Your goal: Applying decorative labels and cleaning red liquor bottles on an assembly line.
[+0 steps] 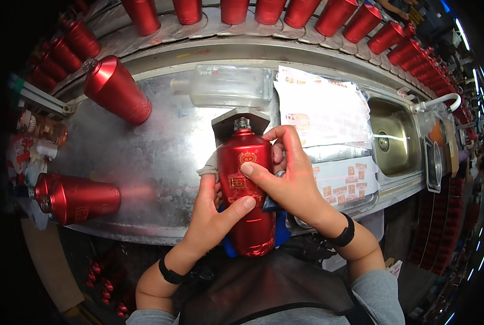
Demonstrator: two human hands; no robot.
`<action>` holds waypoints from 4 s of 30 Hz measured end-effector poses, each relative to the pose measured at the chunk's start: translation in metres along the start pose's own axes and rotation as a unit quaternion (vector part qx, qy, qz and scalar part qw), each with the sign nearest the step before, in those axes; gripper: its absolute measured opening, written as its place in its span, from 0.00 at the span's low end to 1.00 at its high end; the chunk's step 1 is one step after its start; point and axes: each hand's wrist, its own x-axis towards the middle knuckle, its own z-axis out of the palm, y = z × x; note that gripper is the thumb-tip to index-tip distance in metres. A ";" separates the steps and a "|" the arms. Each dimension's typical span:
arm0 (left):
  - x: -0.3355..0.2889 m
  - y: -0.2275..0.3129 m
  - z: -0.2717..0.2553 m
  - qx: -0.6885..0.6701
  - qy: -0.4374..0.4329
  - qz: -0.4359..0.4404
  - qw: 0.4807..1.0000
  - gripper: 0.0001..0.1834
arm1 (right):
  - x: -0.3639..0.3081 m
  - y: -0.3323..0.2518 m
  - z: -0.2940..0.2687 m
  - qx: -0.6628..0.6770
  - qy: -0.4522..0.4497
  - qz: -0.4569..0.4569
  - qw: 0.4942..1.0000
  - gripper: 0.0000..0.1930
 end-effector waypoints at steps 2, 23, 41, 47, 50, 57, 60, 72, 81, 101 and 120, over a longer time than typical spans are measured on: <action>0.002 -0.002 -0.004 0.001 -0.018 0.000 1.000 0.44 | 0.001 0.004 -0.003 -0.008 -0.012 -0.008 1.000 0.26; 0.036 0.021 -0.002 -0.026 0.030 0.029 0.999 0.38 | 0.010 0.012 -0.007 0.081 -0.036 0.023 0.996 0.22; 0.039 0.024 0.006 -0.006 0.034 0.022 0.999 0.29 | 0.007 0.018 -0.013 0.097 -0.056 -0.013 0.994 0.19; 0.022 0.015 -0.007 -0.070 0.036 -0.024 0.997 0.33 | -0.007 0.015 -0.024 0.175 -0.091 0.074 0.978 0.23; 0.012 0.009 -0.006 -0.078 0.005 -0.014 0.997 0.34 | -0.017 0.014 -0.019 0.175 -0.080 0.053 0.980 0.29; 0.010 0.000 -0.008 -0.063 -0.013 0.006 0.998 0.34 | -0.024 0.012 -0.010 0.089 -0.061 0.054 0.993 0.41; 0.009 0.000 -0.007 -0.064 -0.013 0.015 0.998 0.34 | -0.026 0.010 -0.011 0.080 -0.064 0.054 0.993 0.41; -0.003 -0.004 -0.010 0.008 -0.036 0.001 0.999 0.47 | -0.042 0.013 -0.017 0.175 -0.122 0.069 0.974 0.51; -0.004 -0.002 -0.013 -0.010 -0.046 0.000 0.999 0.47 | -0.040 0.012 -0.018 0.108 -0.126 0.042 0.985 0.52; -0.003 -0.004 -0.011 -0.004 -0.038 0.003 0.999 0.47 | -0.041 0.028 -0.018 0.154 -0.126 0.035 0.979 0.47; -0.001 -0.003 0.002 -0.007 0.009 0.007 1.000 0.40 | -0.032 0.023 -0.003 0.077 -0.036 0.051 0.995 0.39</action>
